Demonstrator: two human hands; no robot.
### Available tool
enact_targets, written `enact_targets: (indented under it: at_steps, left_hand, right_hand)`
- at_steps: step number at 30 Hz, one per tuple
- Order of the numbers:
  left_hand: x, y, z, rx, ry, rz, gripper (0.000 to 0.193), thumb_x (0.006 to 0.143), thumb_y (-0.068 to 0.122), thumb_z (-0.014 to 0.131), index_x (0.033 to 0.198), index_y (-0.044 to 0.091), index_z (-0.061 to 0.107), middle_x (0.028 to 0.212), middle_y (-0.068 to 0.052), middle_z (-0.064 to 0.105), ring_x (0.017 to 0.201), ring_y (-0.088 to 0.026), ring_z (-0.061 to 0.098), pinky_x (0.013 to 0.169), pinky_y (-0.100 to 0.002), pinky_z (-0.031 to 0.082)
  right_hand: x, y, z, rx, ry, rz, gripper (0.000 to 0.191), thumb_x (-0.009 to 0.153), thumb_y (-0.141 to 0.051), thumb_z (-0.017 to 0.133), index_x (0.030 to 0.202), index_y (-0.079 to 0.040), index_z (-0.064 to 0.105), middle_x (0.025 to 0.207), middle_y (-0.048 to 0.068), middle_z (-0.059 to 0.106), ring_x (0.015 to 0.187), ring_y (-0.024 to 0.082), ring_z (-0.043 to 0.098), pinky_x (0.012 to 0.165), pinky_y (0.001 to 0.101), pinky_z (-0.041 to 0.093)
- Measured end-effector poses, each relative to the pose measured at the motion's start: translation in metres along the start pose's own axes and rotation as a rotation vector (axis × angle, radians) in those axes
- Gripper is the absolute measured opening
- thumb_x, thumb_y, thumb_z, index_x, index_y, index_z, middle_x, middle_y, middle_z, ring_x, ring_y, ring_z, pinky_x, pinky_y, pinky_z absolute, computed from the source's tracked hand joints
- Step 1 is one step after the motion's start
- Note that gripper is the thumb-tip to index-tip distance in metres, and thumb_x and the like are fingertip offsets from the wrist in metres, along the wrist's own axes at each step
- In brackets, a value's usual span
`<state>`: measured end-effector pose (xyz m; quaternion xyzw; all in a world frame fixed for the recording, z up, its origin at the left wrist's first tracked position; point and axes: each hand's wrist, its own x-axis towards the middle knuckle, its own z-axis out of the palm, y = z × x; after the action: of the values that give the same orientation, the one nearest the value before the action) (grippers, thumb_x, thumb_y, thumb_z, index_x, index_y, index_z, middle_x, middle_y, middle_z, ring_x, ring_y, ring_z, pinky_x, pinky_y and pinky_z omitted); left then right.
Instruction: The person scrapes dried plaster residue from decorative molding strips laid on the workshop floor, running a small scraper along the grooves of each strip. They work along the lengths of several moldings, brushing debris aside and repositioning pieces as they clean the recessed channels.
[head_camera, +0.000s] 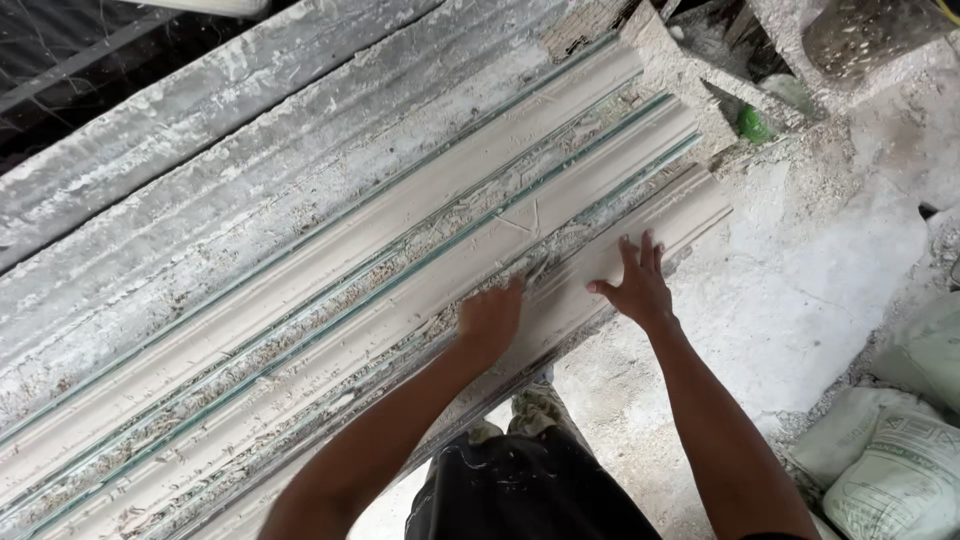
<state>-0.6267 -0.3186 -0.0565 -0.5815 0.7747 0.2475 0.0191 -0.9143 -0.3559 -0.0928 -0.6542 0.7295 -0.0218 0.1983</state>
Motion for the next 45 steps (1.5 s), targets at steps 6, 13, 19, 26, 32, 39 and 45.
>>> enact_targets:
  at_steps: [6,13,19,26,32,39,45]
  left_hand:
    - [0.000,-0.008,0.004,-0.048,0.120,-0.008,0.027,0.106,0.025,0.055,0.126,0.008,0.061,0.092,-0.018,0.074,0.076,-0.035,0.075,0.058,-0.047,0.060]
    - [0.022,0.001,-0.017,0.250,-0.045,0.333,0.062,0.088,0.007,0.062,0.147,0.008,0.042,0.109,-0.018,0.068,0.064,-0.030,0.073,0.045,-0.043,0.058]
    - [0.039,0.012,-0.046,0.378,-0.186,0.348,0.051,0.098,0.011,0.059,0.146,0.016,0.043,0.120,-0.014,0.066,0.066,-0.024,0.072,0.043,-0.036,0.053]
    - [0.103,0.038,-0.029,0.256,0.136,0.486,0.055,0.086,0.016,0.062,0.139,0.020,0.046,0.115,-0.004,0.069,0.069,-0.023,0.073,0.042,-0.034,0.052]
    - [0.135,0.072,-0.032,0.388,-0.171,0.416,0.054,0.093,0.011,0.063,0.144,0.014,0.044,0.107,-0.012,0.065,0.068,-0.024,0.072,0.043,-0.036,0.055]
    - [0.217,0.139,-0.031,0.310,0.039,0.453,0.025,0.101,0.013,0.060,0.125,0.017,0.059,0.096,-0.005,0.069,0.079,-0.025,0.071,0.055,-0.042,0.056]
    - [0.229,0.149,-0.036,0.323,-0.074,0.444,0.036,0.101,0.017,0.053,0.136,0.024,0.057,0.085,-0.009,0.070,0.073,-0.027,0.073,0.055,-0.043,0.057]
  right_hand:
    - [0.000,0.003,0.000,0.017,-0.035,0.028,0.122,0.068,-0.072,0.076,0.163,-0.018,0.023,0.171,0.024,0.000,0.156,0.050,0.002,0.100,0.0647,0.051]
    - [-0.004,0.000,0.005,0.031,-0.012,0.020,0.119,0.067,-0.073,0.073,0.161,-0.017,0.025,0.172,0.025,0.004,0.156,0.051,0.008,0.090,0.0566,0.059]
    - [-0.008,0.003,0.002,0.200,0.004,0.033,0.129,0.066,-0.068,0.080,0.156,0.002,0.018,0.168,0.026,0.014,0.157,0.051,0.010,0.091,0.0512,0.059]
    - [-0.004,-0.004,-0.026,0.187,-0.044,-0.096,0.124,0.072,-0.054,0.085,0.156,0.005,0.014,0.164,0.032,0.010,0.149,0.056,0.009,0.095,0.0511,0.058]
    - [0.038,0.098,-0.061,0.232,-0.128,0.017,0.108,0.088,-0.052,0.072,0.162,0.002,0.015,0.170,0.025,0.020,0.145,0.045,0.043,0.104,0.0538,0.052]
    - [0.112,0.187,-0.055,0.367,0.007,0.032,0.110,0.074,-0.049,0.085,0.153,0.005,0.030,0.141,0.033,0.046,0.127,0.048,0.052,0.097,0.0533,0.052]
    - [0.113,0.191,-0.057,0.313,0.012,0.028,0.094,0.075,-0.049,0.089,0.139,0.005,0.045,0.128,0.027,0.056,0.117,0.042,0.059,0.092,0.0510,0.054]
